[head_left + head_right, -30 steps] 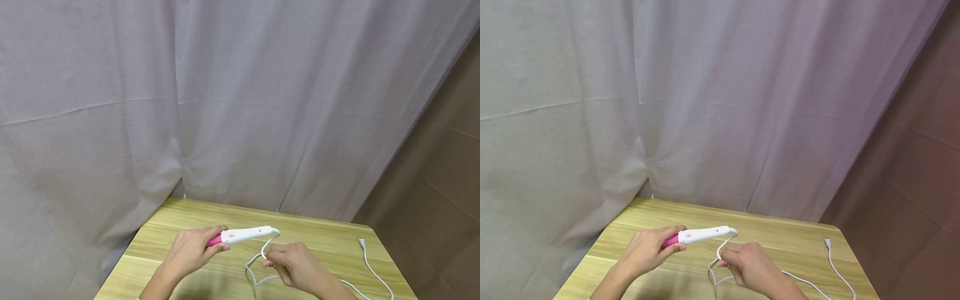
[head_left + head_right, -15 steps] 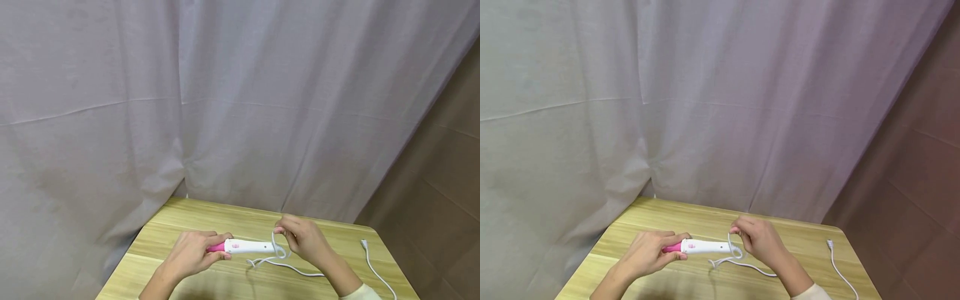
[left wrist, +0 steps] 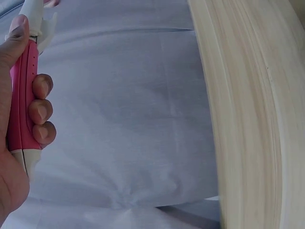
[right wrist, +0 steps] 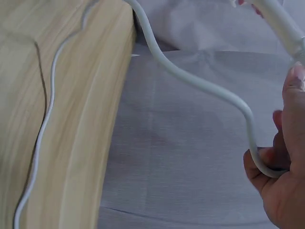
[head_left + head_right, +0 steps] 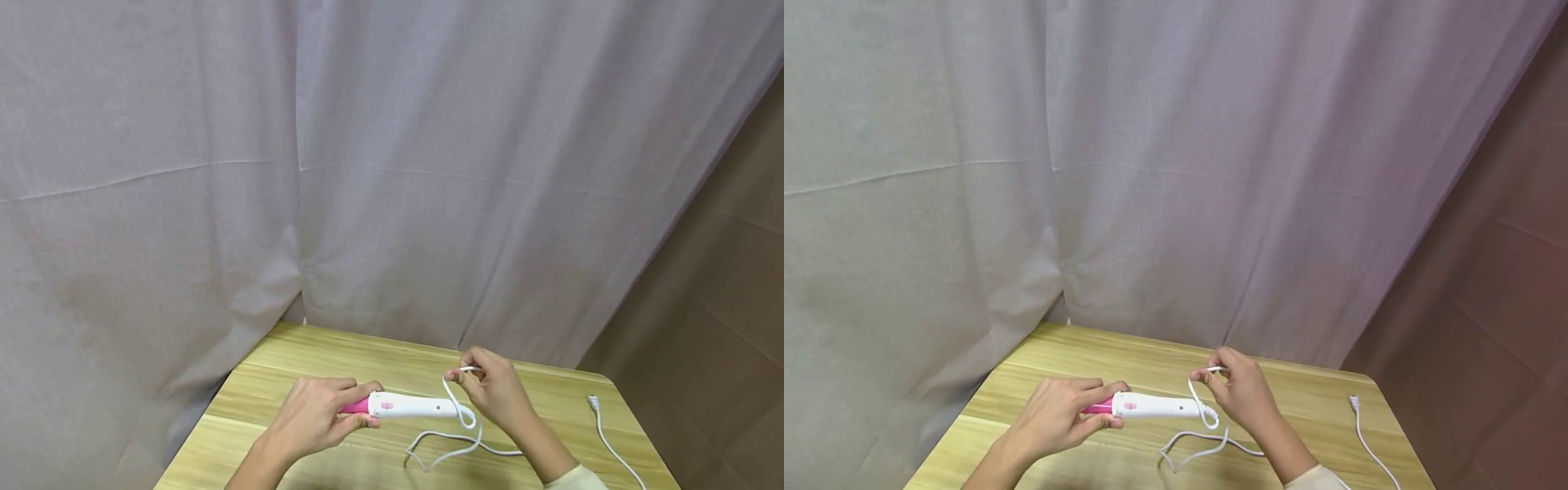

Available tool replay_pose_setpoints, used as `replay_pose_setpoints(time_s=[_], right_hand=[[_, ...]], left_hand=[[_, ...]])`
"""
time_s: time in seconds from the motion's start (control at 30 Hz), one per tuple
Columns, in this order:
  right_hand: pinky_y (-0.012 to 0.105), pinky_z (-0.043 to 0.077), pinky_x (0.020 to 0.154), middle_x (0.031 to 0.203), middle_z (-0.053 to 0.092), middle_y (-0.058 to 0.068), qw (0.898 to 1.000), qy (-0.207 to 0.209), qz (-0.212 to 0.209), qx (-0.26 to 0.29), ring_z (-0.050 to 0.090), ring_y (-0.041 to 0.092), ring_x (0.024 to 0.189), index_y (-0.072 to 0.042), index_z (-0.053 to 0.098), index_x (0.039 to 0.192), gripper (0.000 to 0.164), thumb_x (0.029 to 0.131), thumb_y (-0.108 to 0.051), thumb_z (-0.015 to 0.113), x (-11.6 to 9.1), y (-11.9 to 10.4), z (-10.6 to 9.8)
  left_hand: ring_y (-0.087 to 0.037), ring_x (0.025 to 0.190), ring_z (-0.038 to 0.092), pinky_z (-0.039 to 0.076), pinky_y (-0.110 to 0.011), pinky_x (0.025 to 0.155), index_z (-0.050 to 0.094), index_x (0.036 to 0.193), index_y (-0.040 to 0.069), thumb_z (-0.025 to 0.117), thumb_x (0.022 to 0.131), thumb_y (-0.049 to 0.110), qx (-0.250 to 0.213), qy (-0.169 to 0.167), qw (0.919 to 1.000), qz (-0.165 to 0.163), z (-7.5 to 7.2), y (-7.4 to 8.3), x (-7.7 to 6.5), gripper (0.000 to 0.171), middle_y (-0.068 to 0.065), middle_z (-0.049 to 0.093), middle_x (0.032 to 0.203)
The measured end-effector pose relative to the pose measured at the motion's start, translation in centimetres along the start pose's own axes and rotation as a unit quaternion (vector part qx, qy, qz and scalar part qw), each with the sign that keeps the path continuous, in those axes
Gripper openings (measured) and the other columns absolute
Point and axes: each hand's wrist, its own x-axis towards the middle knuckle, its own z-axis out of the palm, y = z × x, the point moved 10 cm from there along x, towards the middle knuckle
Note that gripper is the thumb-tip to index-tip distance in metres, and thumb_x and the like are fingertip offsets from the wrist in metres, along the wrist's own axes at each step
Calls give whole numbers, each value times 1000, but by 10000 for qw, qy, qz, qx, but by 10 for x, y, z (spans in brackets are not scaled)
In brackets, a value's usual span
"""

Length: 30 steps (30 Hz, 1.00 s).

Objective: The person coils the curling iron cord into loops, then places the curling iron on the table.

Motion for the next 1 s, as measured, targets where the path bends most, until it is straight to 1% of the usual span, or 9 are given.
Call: replay_pose_setpoints(time_s=[0.1, 0.2, 0.33, 0.47, 0.57, 0.7, 0.8, 0.9, 1.0], right_hand=[[12, 24, 50, 70, 62, -13, 9989, 4, 464, 74, 25, -10, 62, -19, 60, 78, 35, 80, -13, 95, -4, 11, 4], [13, 26, 50, 74, 64, -13, 9991, -28, 394, 177, 26, -10, 62, -18, 66, 81, 33, 78, 1, 93, -7, 13, 9], [13, 33, 52, 78, 56, -11, 9994, -153, 121, 288, 32, -8, 65, -16, 73, 89, 28, 83, 7, 87, -11, 10, 17], [14, 39, 55, 79, 57, -13, 9993, -317, 136, 137, 40, -9, 66, -17, 78, 91, 26, 85, 7, 86, -16, 11, 21], [10, 37, 57, 76, 57, -16, 9993, -312, -67, -201, 40, -11, 67, -20, 79, 88, 28, 82, 5, 90, -20, 8, 22], [7, 26, 55, 71, 51, -17, 9951, -124, -664, -723, 29, -13, 66, -23, 75, 83, 25, 79, -3, 90, -27, -6, 21], [6, 27, 54, 73, 56, -15, 9902, -56, -1065, -906, 30, -12, 64, -22, 73, 82, 18, 96, -21, 85, -34, -16, 23], [7, 37, 53, 78, 68, -11, 9857, -60, -1396, -939, 46, -8, 61, -17, 77, 83, 33, 107, -39, 71, -43, -27, 25], [6, 39, 54, 79, 70, -9, 9788, -50, -1733, -1094, 48, -6, 62, -14, 80, 84, 47, 113, -43, 58, -49, -39, 26]], left_hand=[[11, 59, 27, 17, -11, 52, 78, 126, 42, 73, 93, 70, 141, 68, 9999, 9, -2, -1, 0, 45, 23, 59, 75], [10, 58, 26, 16, -11, 52, 79, 126, 41, 73, 92, 71, 215, 81, 9997, -49, -2, -2, 0, 45, 23, 58, 74], [10, 58, 27, 17, -11, 52, 78, 126, 42, 74, 92, 71, 211, 44, 9996, -180, 0, -6, 1, 44, 21, 60, 73], [9, 58, 29, 17, -12, 52, 78, 125, 43, 73, 92, 71, 258, 150, 9993, -215, -3, -9, 1, 43, 21, 59, 74], [10, 58, 29, 17, -12, 52, 78, 123, 44, 72, 93, 72, 335, 309, 9988, -190, -8, -11, 1, 42, 23, 57, 74], [9, 57, 29, 17, -12, 52, 78, 123, 44, 71, 93, 72, 382, 377, 9982, -271, -10, -15, 1, 42, 23, 56, 75], [9, 58, 28, 17, -12, 52, 78, 124, 44, 73, 92, 71, 396, 323, 9979, -389, -9, -19, 2, 43, 24, 55, 74], [9, 58, 28, 17, -13, 52, 79, 125, 43, 75, 90, 71, 404, 265, 9977, -471, -7, -22, 3, 44, 24, 55, 74], [9, 57, 28, 18, -13, 52, 80, 125, 42, 77, 89, 70, 437, 230, 9972, -559, -6, -26, 3, 45, 23, 56, 73]])
